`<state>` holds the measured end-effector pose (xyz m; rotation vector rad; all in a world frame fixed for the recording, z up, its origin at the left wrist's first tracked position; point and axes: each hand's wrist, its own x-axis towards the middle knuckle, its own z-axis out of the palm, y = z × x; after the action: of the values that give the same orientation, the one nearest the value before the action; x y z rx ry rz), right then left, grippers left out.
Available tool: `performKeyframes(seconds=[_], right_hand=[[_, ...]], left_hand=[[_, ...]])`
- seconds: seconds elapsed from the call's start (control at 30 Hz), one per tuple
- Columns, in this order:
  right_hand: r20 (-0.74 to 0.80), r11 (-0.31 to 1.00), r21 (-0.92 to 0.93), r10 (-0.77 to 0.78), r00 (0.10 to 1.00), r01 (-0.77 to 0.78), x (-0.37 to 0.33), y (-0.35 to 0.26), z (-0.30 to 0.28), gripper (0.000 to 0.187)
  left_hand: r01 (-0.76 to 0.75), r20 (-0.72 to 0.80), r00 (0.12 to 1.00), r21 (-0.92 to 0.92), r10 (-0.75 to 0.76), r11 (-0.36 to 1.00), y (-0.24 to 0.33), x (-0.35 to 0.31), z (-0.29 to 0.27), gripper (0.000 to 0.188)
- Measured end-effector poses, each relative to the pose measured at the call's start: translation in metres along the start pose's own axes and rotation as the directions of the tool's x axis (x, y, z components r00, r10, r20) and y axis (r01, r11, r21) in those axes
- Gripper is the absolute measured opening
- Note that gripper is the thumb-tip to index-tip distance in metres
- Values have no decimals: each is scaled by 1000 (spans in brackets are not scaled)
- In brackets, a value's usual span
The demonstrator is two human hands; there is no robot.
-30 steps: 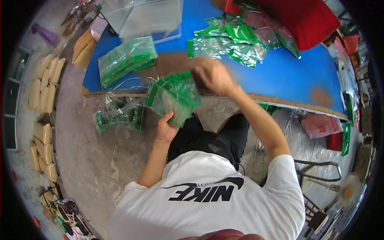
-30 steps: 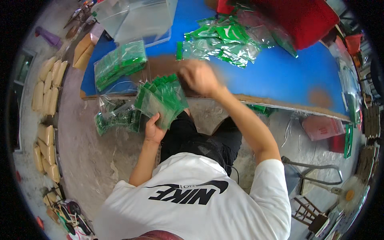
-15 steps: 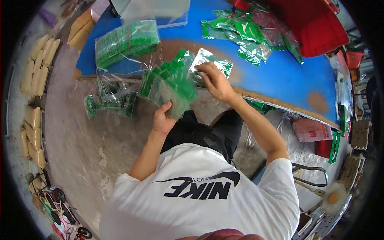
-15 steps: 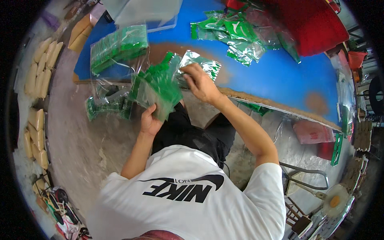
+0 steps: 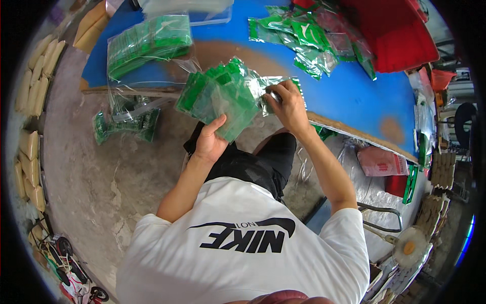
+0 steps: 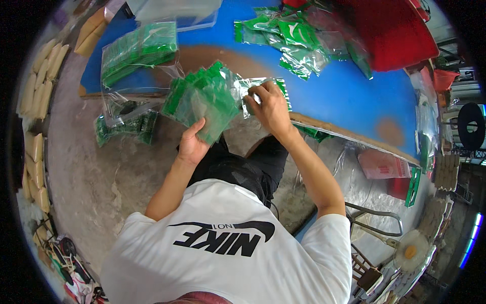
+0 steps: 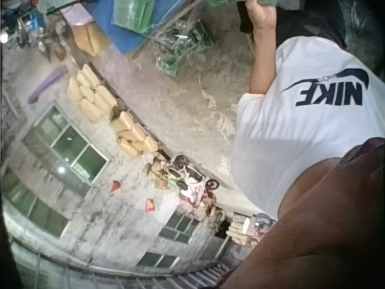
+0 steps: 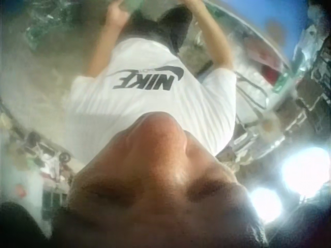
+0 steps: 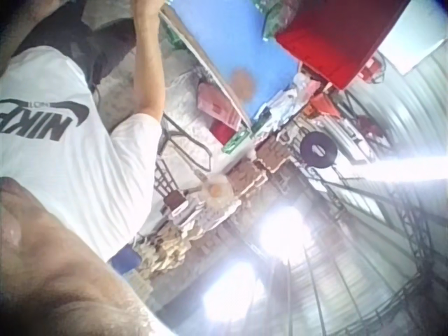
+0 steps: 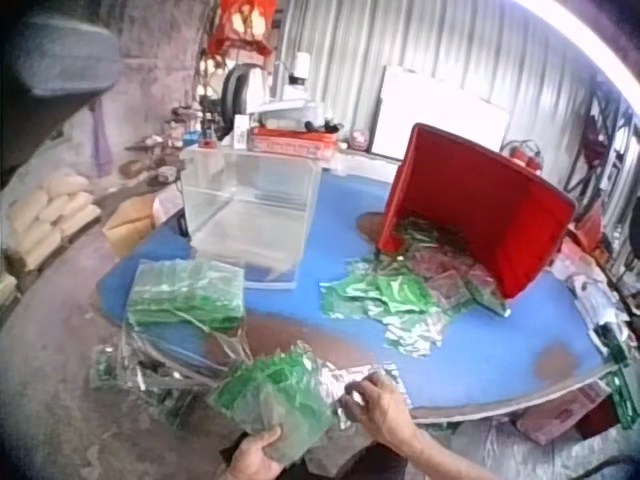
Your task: Sorting small green plastic packets and placing them into a larger plastic bag.
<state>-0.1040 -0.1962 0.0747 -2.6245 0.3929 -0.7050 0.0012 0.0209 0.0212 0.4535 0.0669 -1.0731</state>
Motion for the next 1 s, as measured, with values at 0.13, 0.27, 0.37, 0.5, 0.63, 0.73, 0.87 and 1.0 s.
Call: performKeyframes(seconds=[0.13,0.27,0.37,0.5,0.63,0.73,0.87,1.0], right_hand=[[-109,983,-177,35,993,-54,-4,28,-12,16],[-29,989,9,151,988,-150,-10,38,-12,24],[55,997,-71,37,998,-33,-11,32,-4,36],[222,900,409,61,973,-149,15,21,0,44],[306,573,758,108,946,-311,32,12,32,41],[332,510,785,135,934,-353,47,-21,42,29],[81,926,291,226,971,-240,98,-4,35,50],[83,932,-346,147,986,-109,109,38,62,79]], left_hand=[[6,-1,1000,38,-6,999,1,-2,2,51],[32,2,999,35,-32,999,3,-3,-13,50],[35,-12,999,51,-34,998,4,-2,-15,50],[25,-17,1000,104,-23,994,9,-1,-21,51],[33,28,999,121,-36,992,11,0,-10,51],[-6,31,1000,105,2,994,10,-3,-14,50],[36,-19,999,86,-35,996,16,-4,-30,51],[80,61,995,-28,-78,996,28,-19,-25,51]])
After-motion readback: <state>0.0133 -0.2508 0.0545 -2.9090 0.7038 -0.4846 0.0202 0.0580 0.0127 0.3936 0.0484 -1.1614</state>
